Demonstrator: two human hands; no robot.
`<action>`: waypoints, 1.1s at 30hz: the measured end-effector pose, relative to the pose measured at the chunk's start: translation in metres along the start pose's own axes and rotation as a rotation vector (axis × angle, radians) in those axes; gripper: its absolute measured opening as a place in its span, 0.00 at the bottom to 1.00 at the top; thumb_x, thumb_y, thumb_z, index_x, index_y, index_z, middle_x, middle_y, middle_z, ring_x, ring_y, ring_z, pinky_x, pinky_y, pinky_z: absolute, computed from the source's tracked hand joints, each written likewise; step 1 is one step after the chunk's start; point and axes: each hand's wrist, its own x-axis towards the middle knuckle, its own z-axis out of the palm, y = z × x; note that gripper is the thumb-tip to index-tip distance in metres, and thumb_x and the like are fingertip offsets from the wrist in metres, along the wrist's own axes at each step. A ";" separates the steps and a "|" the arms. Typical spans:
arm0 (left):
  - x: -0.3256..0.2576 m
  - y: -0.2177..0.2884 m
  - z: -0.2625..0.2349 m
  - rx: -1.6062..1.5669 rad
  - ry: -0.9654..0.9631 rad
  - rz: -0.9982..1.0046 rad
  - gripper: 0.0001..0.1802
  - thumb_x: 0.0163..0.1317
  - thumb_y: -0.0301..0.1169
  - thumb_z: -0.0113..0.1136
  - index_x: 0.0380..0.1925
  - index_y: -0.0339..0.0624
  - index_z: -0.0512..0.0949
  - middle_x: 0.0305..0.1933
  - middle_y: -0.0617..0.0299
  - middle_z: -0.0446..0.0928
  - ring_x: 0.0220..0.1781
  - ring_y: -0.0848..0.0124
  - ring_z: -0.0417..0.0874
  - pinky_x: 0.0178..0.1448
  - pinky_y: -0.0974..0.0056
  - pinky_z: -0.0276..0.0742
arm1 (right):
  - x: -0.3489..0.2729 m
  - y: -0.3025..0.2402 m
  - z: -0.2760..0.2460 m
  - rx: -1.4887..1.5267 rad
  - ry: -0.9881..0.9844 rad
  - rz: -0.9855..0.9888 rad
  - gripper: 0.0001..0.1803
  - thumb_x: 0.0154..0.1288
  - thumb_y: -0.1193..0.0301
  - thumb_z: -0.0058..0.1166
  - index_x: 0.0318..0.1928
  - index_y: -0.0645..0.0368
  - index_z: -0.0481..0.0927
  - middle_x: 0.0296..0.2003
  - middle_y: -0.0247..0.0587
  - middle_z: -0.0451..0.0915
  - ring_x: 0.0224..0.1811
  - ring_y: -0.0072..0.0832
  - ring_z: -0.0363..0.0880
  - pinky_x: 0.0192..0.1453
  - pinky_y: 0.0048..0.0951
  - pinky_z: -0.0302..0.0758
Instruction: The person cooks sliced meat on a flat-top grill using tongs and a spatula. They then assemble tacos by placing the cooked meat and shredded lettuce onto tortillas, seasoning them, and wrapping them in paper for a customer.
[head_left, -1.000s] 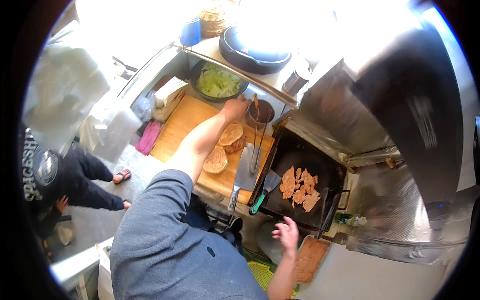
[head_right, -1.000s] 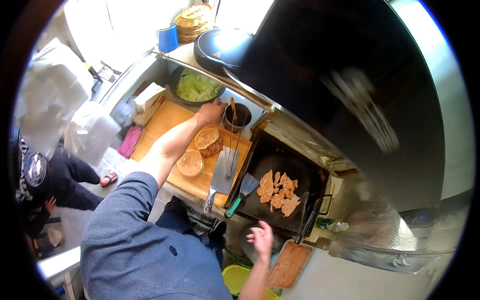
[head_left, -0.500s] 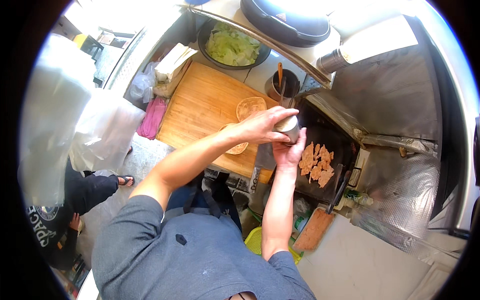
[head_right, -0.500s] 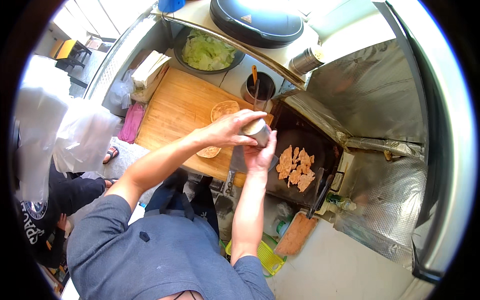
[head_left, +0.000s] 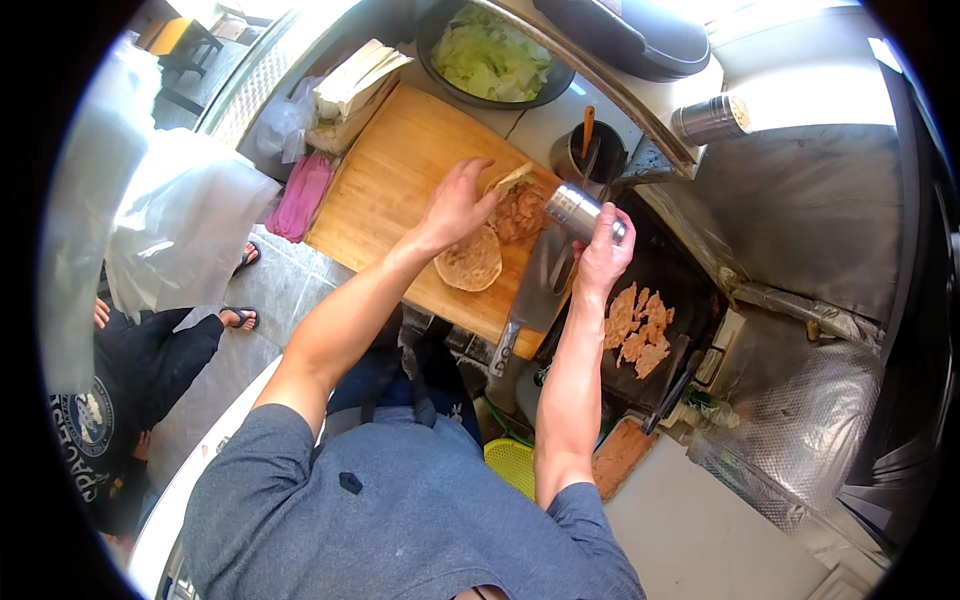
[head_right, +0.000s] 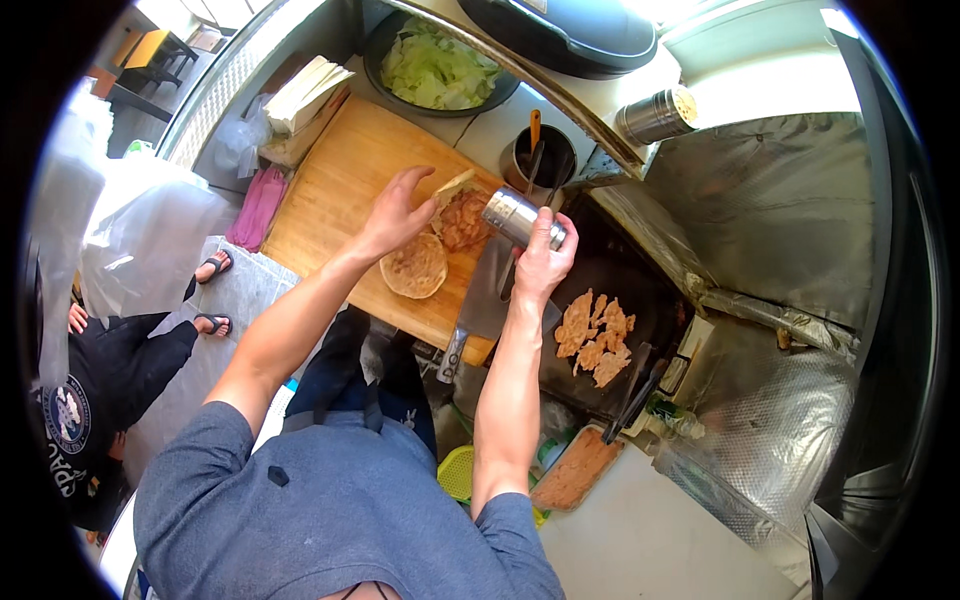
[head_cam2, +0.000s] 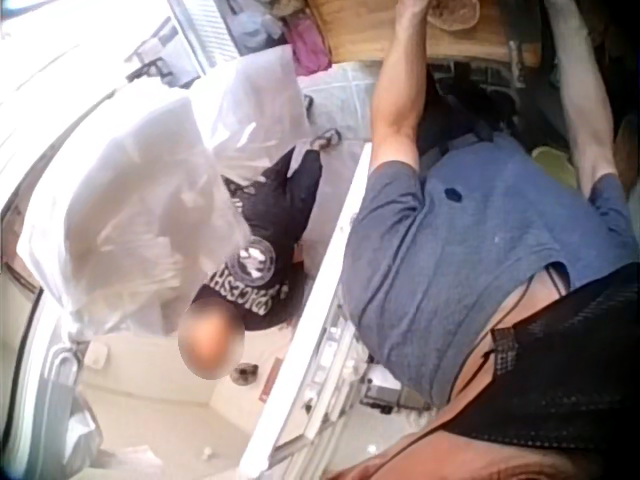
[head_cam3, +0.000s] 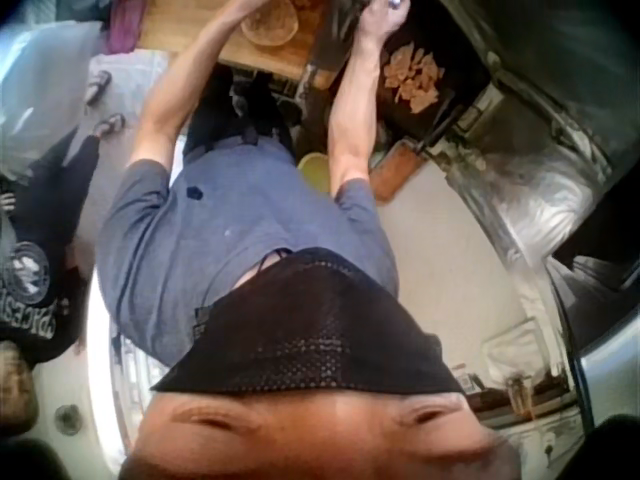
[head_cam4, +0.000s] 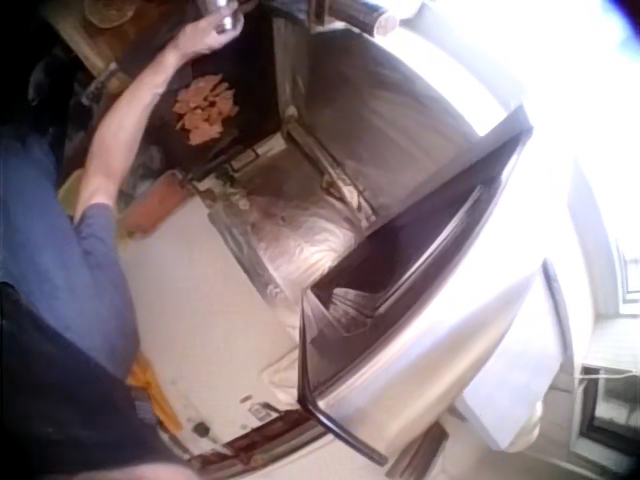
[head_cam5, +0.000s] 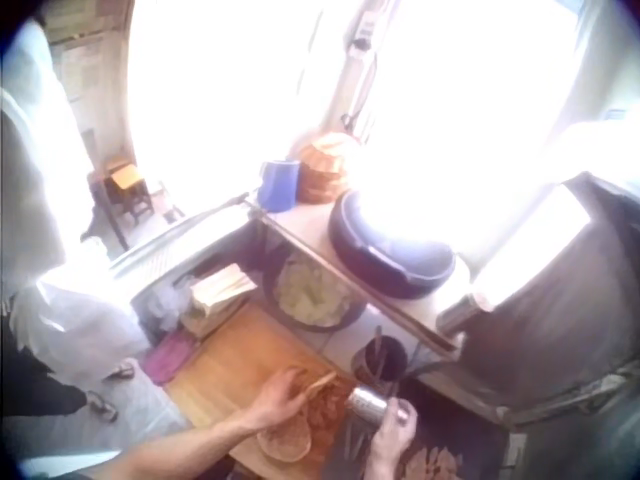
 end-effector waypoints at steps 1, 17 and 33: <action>0.000 0.001 0.000 -0.007 -0.005 -0.001 0.29 0.68 0.36 0.64 0.66 0.34 0.75 0.70 0.40 0.75 0.73 0.46 0.74 0.76 0.51 0.70 | 0.000 0.002 0.001 -0.011 0.016 -0.023 0.31 0.71 0.46 0.67 0.57 0.59 0.76 0.34 0.39 0.82 0.22 0.23 0.78 0.19 0.23 0.70; -0.002 0.004 0.002 0.005 -0.013 0.029 0.26 0.68 0.36 0.65 0.62 0.33 0.78 0.67 0.42 0.76 0.70 0.45 0.76 0.74 0.50 0.73 | -0.016 0.010 -0.018 -0.016 -0.052 0.083 0.30 0.70 0.50 0.70 0.58 0.60 0.77 0.40 0.39 0.83 0.31 0.24 0.82 0.23 0.23 0.74; -0.002 0.006 0.003 0.015 -0.038 0.031 0.25 0.68 0.37 0.63 0.61 0.33 0.79 0.66 0.40 0.76 0.68 0.44 0.77 0.72 0.50 0.74 | -0.009 0.009 -0.020 0.255 -0.090 0.192 0.30 0.75 0.45 0.61 0.53 0.62 0.78 0.29 0.36 0.81 0.17 0.20 0.73 0.16 0.20 0.65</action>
